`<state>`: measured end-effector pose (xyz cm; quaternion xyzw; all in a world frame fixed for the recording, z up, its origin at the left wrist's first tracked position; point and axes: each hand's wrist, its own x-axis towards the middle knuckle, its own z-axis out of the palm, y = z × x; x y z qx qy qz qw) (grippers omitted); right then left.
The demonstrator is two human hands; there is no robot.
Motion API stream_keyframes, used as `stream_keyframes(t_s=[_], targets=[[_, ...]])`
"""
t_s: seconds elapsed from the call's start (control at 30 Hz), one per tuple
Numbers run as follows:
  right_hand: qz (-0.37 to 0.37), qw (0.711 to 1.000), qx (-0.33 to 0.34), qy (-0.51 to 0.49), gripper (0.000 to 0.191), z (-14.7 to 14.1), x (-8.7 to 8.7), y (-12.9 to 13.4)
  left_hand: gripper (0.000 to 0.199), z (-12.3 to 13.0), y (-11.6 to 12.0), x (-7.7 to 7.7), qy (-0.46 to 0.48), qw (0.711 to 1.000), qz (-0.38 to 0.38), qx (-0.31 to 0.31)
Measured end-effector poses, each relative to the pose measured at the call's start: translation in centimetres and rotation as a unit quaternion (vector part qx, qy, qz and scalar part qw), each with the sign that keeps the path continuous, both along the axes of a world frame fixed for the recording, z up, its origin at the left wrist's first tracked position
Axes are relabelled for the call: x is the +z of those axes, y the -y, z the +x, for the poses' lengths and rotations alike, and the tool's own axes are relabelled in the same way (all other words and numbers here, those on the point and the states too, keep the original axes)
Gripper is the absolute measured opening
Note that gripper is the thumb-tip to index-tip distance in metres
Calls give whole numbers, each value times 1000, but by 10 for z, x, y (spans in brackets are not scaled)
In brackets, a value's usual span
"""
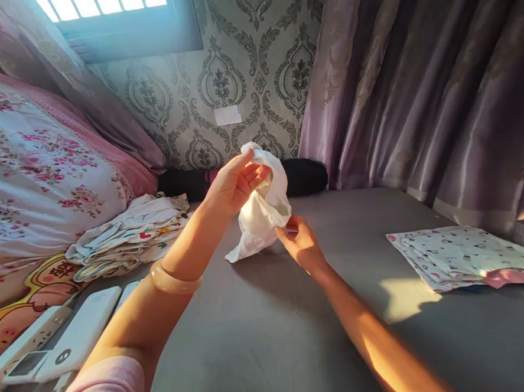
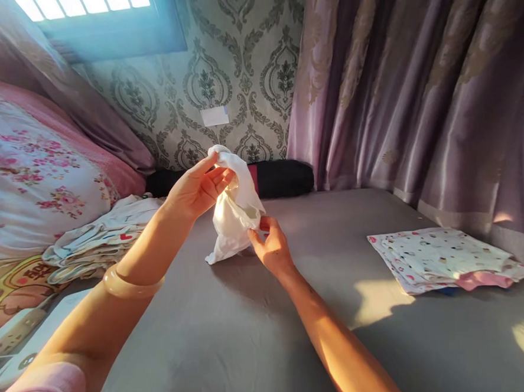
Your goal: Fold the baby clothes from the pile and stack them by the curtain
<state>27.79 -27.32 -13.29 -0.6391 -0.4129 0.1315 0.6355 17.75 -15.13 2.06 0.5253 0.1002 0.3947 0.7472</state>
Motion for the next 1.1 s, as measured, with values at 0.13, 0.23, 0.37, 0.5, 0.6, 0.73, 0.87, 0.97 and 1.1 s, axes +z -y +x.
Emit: stream_keyframes(t_s=[0.13, 0.23, 0.37, 0.5, 0.6, 0.73, 0.87, 0.97, 1.1], targets=[[-14, 992, 118, -43, 27, -1, 7, 4, 17, -4, 0, -2, 11, 1000, -17, 13], [-11, 998, 65, 5, 26, 4, 16, 13, 19, -11, -5, -4, 3, 998, -31, 59], [43, 996, -22, 69, 25, 16, 38, 27, 21, -21, -14, -14, -76, 984, -21, 162], [56, 987, -96, 119, 37, 23, 60, 42, 22, -24, -22, -37, -123, 960, 61, 246], [37, 979, -115, 165, 42, 26, 69, 52, 23, -24, -25, -55, -132, 927, 161, 312], [2, 971, -78, 226, 43, 31, 73, 65, 24, -26, -25, -71, -128, 931, 210, 271], [-23, 973, -43, 228, 32, 42, 71, 74, 32, -28, -23, -80, -141, 959, 174, 176], [-20, 981, -47, 185, 29, 54, 68, 79, 45, -31, -19, -84, -145, 959, 186, 155], [-24, 991, -55, 120, 35, 70, 63, 85, 53, -33, -13, -90, -155, 965, 195, 79]])
